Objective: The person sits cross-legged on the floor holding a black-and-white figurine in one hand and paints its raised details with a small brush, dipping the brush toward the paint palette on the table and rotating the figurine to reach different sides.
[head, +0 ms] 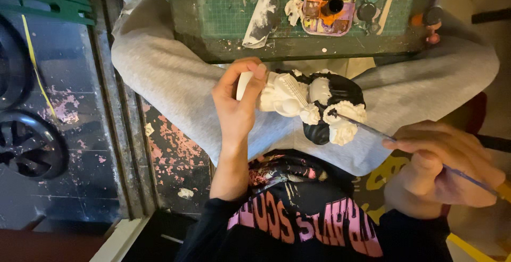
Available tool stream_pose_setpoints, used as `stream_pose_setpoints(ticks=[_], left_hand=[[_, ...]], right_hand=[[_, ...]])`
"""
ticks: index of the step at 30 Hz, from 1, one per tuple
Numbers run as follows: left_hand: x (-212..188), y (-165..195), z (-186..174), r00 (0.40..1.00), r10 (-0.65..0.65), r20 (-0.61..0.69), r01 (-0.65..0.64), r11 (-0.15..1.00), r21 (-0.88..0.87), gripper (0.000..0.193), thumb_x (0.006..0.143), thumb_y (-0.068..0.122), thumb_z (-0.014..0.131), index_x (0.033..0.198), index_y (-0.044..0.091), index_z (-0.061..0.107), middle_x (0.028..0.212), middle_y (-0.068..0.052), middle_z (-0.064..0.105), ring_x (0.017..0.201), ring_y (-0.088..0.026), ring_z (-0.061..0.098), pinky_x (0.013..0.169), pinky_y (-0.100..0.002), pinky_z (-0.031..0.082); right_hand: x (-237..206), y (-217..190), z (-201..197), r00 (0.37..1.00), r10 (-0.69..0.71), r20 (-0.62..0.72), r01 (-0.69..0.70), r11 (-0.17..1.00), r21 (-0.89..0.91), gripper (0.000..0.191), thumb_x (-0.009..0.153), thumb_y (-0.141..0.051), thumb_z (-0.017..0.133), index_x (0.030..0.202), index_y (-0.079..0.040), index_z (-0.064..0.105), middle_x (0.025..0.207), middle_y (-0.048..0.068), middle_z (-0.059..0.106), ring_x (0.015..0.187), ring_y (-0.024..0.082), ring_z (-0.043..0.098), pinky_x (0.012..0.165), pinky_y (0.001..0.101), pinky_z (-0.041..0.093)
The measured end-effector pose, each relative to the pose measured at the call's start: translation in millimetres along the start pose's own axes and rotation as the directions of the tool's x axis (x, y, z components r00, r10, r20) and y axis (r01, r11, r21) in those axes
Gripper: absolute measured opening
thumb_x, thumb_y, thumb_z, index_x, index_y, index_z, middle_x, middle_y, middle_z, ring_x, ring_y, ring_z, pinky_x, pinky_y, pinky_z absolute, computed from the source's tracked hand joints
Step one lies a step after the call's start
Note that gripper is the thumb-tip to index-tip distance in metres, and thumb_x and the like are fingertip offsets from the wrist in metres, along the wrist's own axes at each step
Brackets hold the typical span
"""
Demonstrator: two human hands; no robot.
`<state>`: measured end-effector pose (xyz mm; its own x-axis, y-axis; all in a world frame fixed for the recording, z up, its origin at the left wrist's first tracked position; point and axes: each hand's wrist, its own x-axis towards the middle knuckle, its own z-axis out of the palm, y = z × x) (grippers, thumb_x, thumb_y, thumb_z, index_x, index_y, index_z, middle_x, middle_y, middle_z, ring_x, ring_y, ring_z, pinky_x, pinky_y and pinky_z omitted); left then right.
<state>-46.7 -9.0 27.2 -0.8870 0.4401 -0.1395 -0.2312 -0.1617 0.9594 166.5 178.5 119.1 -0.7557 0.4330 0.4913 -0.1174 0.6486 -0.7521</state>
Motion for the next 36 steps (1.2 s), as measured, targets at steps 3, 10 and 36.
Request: stream_pose_setpoints(ticks=[3, 10, 36], left_hand=[[2, 1, 0, 1.000, 0.003, -0.004, -0.003, 1.000, 0.028, 0.007, 0.101, 0.003, 0.072, 0.105, 0.000, 0.067, 0.106, -0.003, 0.068, 0.091, -0.008, 0.059, 0.082, -0.023, 0.049], [0, 5, 0, 1.000, 0.000, 0.004, 0.000, 1.000, 0.006, 0.005, 0.101, 0.003, 0.071, 0.104, 0.000, 0.068, 0.104, -0.002, 0.068, 0.090, -0.008, 0.060, 0.081, -0.023, 0.049], [26, -15, 5, 0.994, -0.046, 0.096, 0.019, 0.966, 0.257, 0.008, 0.097, 0.000, 0.073, 0.101, -0.001, 0.067, 0.104, -0.007, 0.068, 0.092, -0.012, 0.061, 0.083, -0.026, 0.051]], right_hand=[[-1, 2, 4, 1.000, -0.016, -0.024, 0.017, 0.999, 0.043, 0.029, 0.116, -0.021, 0.061, 0.105, 0.006, 0.066, 0.085, 0.020, 0.072, 0.068, 0.025, 0.073, 0.066, 0.0322, 0.062], [-2, 6, 4, 0.998, -0.041, -0.051, 0.046, 0.995, 0.092, 0.030, 0.114, -0.020, 0.060, 0.100, 0.006, 0.064, 0.082, 0.017, 0.069, 0.068, 0.027, 0.073, 0.063, 0.0354, 0.063], [70, 142, 67, 0.998, -0.041, 0.053, 0.058, 0.919, -0.389, 0.006, 0.108, 0.010, 0.068, 0.104, 0.007, 0.065, 0.095, 0.017, 0.069, 0.081, 0.031, 0.070, 0.070, 0.0375, 0.054]])
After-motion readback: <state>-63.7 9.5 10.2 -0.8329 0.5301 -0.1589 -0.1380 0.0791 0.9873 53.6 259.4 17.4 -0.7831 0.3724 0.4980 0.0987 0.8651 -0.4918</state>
